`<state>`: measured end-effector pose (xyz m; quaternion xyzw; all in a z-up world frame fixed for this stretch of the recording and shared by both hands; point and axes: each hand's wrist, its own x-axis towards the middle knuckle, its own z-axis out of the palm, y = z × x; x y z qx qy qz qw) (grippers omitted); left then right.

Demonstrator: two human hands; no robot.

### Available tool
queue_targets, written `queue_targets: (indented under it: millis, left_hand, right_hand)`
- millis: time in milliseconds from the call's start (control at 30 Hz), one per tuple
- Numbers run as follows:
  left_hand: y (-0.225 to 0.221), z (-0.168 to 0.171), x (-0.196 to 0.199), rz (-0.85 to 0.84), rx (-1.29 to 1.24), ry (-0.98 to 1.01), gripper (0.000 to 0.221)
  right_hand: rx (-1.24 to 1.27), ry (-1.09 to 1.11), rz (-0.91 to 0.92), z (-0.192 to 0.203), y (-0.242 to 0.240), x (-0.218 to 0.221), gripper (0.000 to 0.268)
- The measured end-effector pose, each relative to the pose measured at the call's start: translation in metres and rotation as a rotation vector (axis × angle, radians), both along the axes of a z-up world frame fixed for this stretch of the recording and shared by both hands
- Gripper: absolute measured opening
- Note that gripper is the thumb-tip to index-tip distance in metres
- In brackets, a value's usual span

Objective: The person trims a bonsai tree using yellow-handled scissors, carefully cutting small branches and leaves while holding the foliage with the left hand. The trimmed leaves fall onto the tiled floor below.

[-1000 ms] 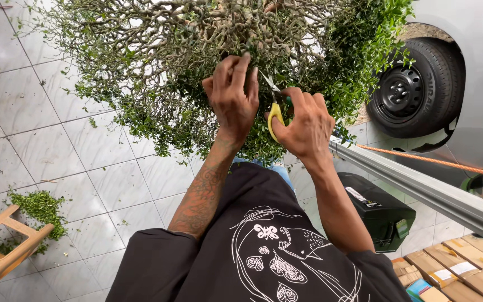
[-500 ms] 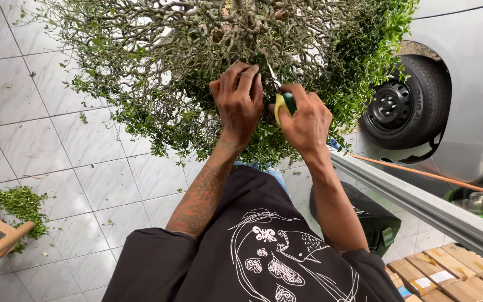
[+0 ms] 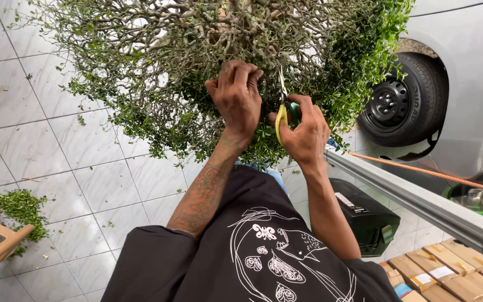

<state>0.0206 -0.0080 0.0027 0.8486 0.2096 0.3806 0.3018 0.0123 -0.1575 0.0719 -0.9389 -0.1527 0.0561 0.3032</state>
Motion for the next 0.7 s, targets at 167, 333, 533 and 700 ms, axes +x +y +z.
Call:
queue_targets:
  millis: [167, 333, 533, 700]
  left_hand:
    - [0.002, -0.004, -0.001, -0.060, -0.065, 0.050, 0.018]
    - [0.007, 0.006, -0.013, -0.173, -0.160, 0.054, 0.018]
    - [0.011, 0.007, -0.015, -0.151, -0.181, 0.023, 0.012]
    - [0.012, 0.012, -0.011, -0.128, -0.055, 0.088, 0.009]
  right_hand:
    - [0.023, -0.002, -0.019, -0.008, -0.003, -0.004, 0.044]
    - [0.045, 0.009, -0.038, -0.012, -0.005, -0.007, 0.046]
    - [0.022, 0.127, -0.008, -0.004, -0.001, 0.003, 0.045]
    - [0.291, 0.575, -0.078, -0.016, -0.009, 0.017, 0.045]
